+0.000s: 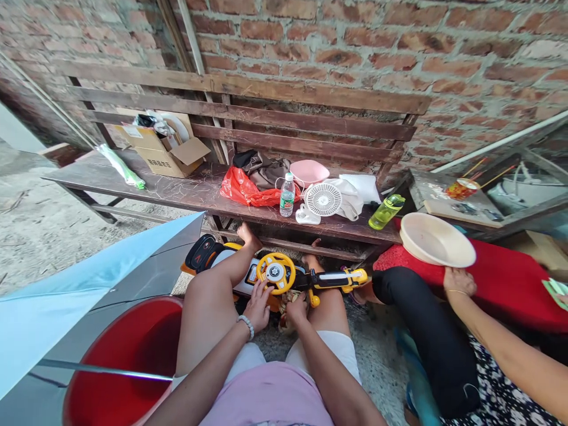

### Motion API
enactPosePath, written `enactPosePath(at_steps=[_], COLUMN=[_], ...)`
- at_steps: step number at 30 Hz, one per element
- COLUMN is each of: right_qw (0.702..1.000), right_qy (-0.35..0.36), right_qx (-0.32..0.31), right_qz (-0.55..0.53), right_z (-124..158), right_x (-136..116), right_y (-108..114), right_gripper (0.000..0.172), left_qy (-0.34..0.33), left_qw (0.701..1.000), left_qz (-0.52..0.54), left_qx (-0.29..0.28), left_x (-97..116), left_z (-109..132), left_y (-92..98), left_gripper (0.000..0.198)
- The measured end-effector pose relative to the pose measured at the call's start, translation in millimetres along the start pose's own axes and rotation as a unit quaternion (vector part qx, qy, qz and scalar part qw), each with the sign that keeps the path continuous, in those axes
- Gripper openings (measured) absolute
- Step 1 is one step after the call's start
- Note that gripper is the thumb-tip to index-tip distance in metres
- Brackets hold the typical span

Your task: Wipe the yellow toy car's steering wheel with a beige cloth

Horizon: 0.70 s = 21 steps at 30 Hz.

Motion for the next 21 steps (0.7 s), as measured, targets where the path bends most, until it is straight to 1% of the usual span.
enactPosePath(at_steps=[3, 5, 7, 10, 12, 13, 17, 19, 21], right_qw=[0.997, 0.994, 0.991, 0.986, 0.979, 0.975, 0.951, 0.946, 0.943], right_qy=[-0.055, -0.055, -0.036, 0.03, 0.071, 0.078, 0.046, 0.042, 0.052], right_qx=[-0.022, -0.035, -0.04, -0.037, -0.03, -0.033, -0.07, -0.07, -0.07], right_qz=[0.05, 0.084, 0.119, 0.162, 0.188, 0.208, 0.299, 0.315, 0.32], right_z=[11.2, 19.9, 29.0, 40.2, 42.4, 41.4, 32.3, 31.3, 34.0], right_x=[10.9, 10.3, 5.4, -6.8, -15.9, -19.6, -27.6, -27.4, -22.7], right_y=[-6.8, -11.4, -15.7, -20.3, -20.3, -19.9, -18.3, -17.2, -16.9], right_gripper=[0.081, 0.086, 0.088, 0.085, 0.079, 0.075, 0.058, 0.056, 0.061], left_qy=[0.0, -0.003, -0.001, 0.003, 0.002, 0.002, 0.0, -0.001, -0.002], left_qw=[1.0, 1.0, 1.0, 1.0, 1.0, 1.0, 1.0, 1.0, 0.999], left_qz=[-0.003, -0.005, -0.003, 0.002, 0.004, 0.003, -0.008, -0.011, -0.009], left_qx=[-0.004, -0.006, -0.007, -0.009, -0.012, -0.014, -0.024, -0.028, -0.03], left_x=[0.9, 1.5, 1.7, 1.9, 2.3, 2.5, 3.1, 3.0, 2.3], left_z=[-0.1, 0.2, 0.6, 1.1, 1.5, 1.8, 2.5, 2.4, 2.3], left_y=[-0.1, 1.1, 2.4, 3.9, 4.6, 4.9, 6.4, 6.8, 6.8], left_gripper=[0.077, 0.077, 0.077, 0.077, 0.077, 0.077, 0.079, 0.08, 0.08])
Point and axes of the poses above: each hand's wrist, its own z-axis away from the middle knuckle, its own y-axis out of the back of the hand, x = y × z, the point moved 4 cm from there along -z, towards the middle knuckle, and after that the axes turned 13 degrees about -y, right-handed, at the moved point
